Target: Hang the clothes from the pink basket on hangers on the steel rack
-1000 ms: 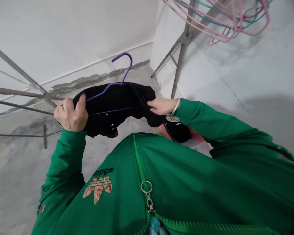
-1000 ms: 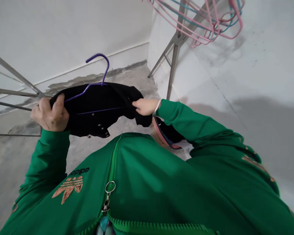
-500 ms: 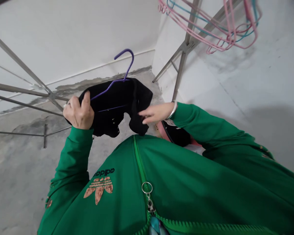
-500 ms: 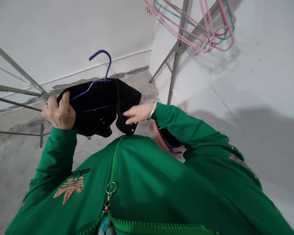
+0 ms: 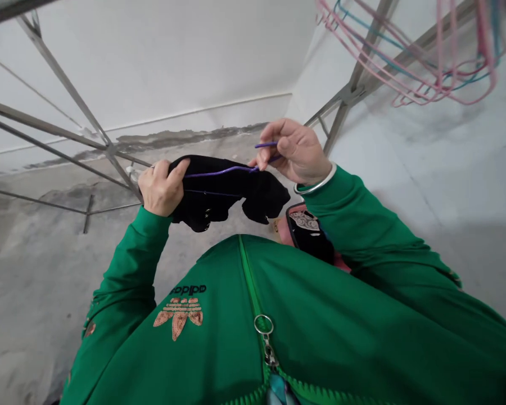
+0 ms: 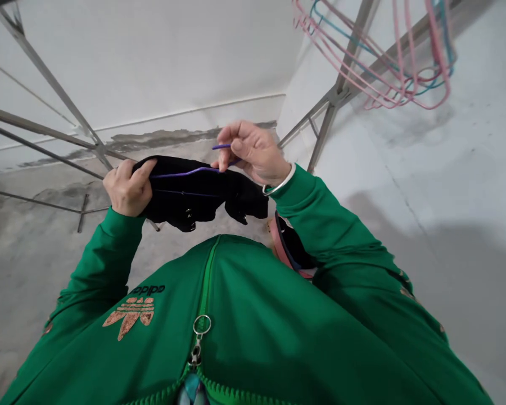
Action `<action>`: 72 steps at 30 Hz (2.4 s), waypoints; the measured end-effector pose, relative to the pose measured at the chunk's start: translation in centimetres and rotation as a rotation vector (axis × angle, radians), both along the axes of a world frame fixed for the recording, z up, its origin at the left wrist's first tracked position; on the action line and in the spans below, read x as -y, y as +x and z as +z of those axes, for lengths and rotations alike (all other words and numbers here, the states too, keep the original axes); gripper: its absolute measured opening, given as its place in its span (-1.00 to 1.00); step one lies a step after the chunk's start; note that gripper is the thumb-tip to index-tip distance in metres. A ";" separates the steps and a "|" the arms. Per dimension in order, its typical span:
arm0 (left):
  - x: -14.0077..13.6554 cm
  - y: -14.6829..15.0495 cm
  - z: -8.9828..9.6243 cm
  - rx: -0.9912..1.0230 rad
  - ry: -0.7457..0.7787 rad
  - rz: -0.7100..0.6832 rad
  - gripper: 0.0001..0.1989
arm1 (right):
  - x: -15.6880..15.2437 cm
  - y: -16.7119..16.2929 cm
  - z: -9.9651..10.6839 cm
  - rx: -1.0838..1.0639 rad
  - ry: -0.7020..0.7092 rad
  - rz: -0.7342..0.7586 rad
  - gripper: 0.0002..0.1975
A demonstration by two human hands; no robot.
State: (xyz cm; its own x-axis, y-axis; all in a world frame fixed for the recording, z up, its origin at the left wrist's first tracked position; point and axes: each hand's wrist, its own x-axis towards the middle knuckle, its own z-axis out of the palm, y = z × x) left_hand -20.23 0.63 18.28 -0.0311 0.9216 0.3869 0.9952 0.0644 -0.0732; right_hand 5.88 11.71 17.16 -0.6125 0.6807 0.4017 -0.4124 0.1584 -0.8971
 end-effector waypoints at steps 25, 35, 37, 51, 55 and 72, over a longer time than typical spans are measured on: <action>-0.2 -5.1 -0.4 0.246 0.050 0.062 -0.65 | 0.4 -1.9 -0.1 -0.014 0.041 -0.079 -0.59; -1.2 -4.4 -1.0 0.239 0.115 0.136 -0.62 | 0.9 -3.1 -1.0 0.028 0.108 -0.106 -0.50; -1.3 -4.5 -1.0 0.231 0.116 0.145 -0.63 | 0.9 -3.1 -1.1 0.090 0.090 -0.068 -0.46; -0.6 -2.7 0.9 0.054 -0.106 0.248 -0.61 | -0.5 -2.4 -1.0 -0.015 0.011 0.005 -0.48; -0.2 -2.3 1.2 0.042 -0.181 0.231 -0.61 | -0.6 -2.7 -1.5 -0.101 0.012 -0.143 -0.48; 2.3 -0.9 -2.6 0.278 -0.238 -0.111 -0.49 | -0.1 -2.6 -3.5 0.014 0.280 -0.329 -0.55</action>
